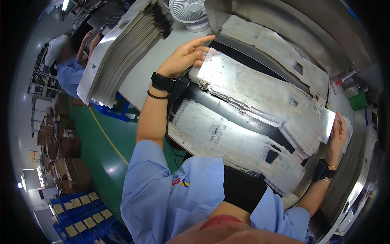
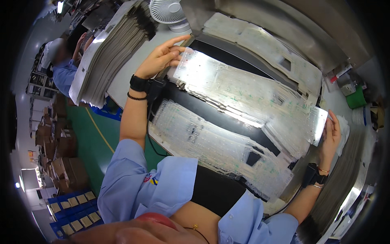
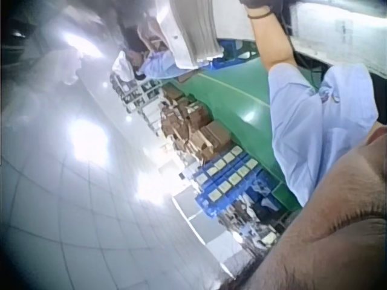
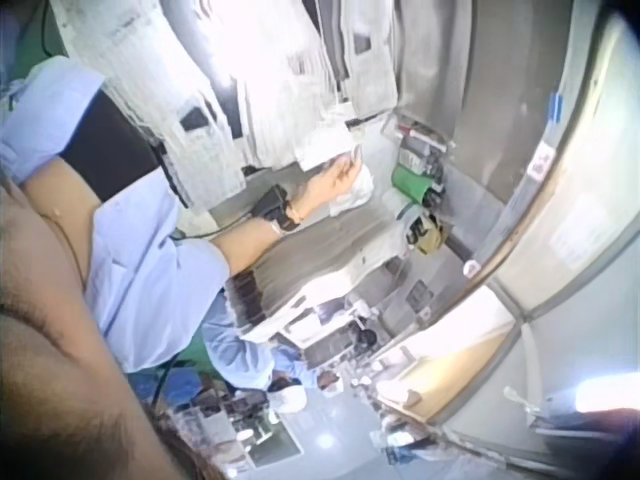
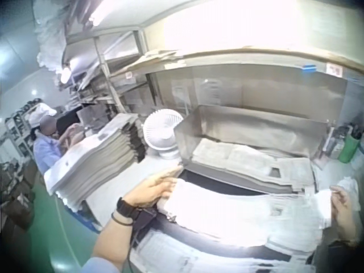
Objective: The recorder is inspecting and sorting thin, transparent computer keyboard membrane sheets at a workstation.
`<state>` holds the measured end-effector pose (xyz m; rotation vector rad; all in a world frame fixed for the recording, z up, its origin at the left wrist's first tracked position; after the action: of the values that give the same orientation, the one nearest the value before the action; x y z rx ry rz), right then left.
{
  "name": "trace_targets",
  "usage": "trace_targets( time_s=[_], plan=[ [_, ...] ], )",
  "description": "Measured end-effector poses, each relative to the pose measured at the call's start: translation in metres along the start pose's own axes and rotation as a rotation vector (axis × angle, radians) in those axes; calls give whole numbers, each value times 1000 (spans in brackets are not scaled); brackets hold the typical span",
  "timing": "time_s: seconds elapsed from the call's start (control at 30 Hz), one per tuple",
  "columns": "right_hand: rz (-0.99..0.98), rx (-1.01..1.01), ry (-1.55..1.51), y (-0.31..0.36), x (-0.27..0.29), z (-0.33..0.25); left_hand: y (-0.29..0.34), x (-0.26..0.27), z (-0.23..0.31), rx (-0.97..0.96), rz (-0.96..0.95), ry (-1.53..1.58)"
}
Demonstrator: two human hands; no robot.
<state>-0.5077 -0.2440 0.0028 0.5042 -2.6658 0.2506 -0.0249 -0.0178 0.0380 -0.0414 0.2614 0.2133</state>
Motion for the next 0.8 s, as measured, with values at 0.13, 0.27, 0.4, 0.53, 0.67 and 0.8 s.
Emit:
trace_targets(
  time_s=[0.13,0.27,0.4,0.53,0.67,0.8],
  plan=[
    [-7,226,215,-2,9,-4,-3,6,-8,7,-154,-365],
    [155,157,-86,-5,31,14,-4,-8,2,-278,-41,-504],
    [143,-12,-204,-5,27,11,-5,-12,-9,-57,69,-200],
    [152,-45,-147,-4,21,15,-7,-14,-18,-33,68,-199],
    [173,-65,-155,-5,21,21,-10,-15,-22,-10,44,-127],
    [184,-43,-187,-6,21,23,-9,-15,-21,2,24,-165]
  ],
)
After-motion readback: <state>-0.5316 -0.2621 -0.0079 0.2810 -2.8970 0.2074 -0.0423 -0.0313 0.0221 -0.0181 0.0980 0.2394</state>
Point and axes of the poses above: each hand's wrist, its own y-axis away from the middle knuckle, its own x-axis out of the back of the hand, z = x × y, the point moved 4 cm from there along -y, towards the middle knuckle, and after that the axes turned 15 degrees about y, right-handed, at the moved point
